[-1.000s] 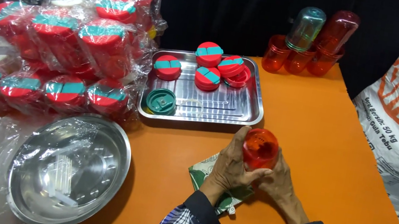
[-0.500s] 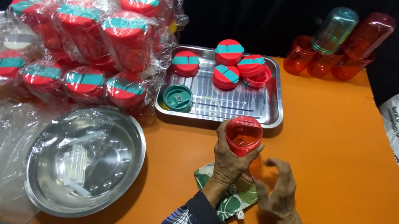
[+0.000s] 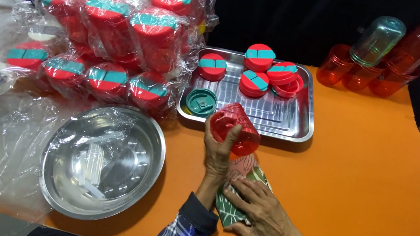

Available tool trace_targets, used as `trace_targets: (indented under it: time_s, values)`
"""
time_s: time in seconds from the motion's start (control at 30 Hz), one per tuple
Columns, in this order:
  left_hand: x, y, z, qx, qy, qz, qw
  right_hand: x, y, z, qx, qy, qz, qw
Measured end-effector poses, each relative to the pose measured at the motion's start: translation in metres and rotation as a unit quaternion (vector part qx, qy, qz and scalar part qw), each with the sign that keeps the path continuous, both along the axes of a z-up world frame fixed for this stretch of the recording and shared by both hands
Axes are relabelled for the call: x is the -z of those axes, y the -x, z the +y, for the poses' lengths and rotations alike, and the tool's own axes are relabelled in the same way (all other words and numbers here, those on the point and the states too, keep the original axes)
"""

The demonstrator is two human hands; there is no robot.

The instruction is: Wiping the inside of red plastic containers with a cloth and then attaching lids.

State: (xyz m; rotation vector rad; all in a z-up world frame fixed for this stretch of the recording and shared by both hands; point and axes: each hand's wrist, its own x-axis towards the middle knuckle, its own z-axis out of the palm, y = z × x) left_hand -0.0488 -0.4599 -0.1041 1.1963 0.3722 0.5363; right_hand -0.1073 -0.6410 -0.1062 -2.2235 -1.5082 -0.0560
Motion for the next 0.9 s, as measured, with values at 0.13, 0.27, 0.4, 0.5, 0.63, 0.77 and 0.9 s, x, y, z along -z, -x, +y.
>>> trace_targets:
  time_s: [0.13,0.27,0.4,0.5,0.63,0.77,0.9]
  values:
    - [0.002,-0.003,0.018,0.022,0.030,-0.037,0.999,0.012,-0.007,0.007,0.035,0.015,0.001,0.999]
    - [-0.005,0.004,0.036,0.112,0.142,-0.116,0.977,0.033,-0.023,0.025,0.082,-0.023,-0.064,0.994]
    - [-0.016,0.020,0.048,0.127,0.302,-0.067,0.942,0.046,-0.045,0.052,0.193,-0.035,-0.109,0.974]
    - [-0.008,0.011,0.058,0.109,0.384,-0.125,0.908,0.058,-0.059,0.053,0.187,-0.075,-0.091,0.975]
    - [-0.024,0.022,0.052,0.109,0.442,-0.138,0.880,0.049,-0.053,0.047,0.273,-0.153,0.051,0.948]
    - [-0.024,0.031,0.055,0.191,0.435,-0.081,0.876,-0.039,-0.031,0.058,0.406,-0.324,0.174,0.837]
    - [-0.011,0.019,0.056,0.284,0.231,-0.064,0.928,0.021,-0.088,0.004,0.453,-0.437,0.043,0.776]
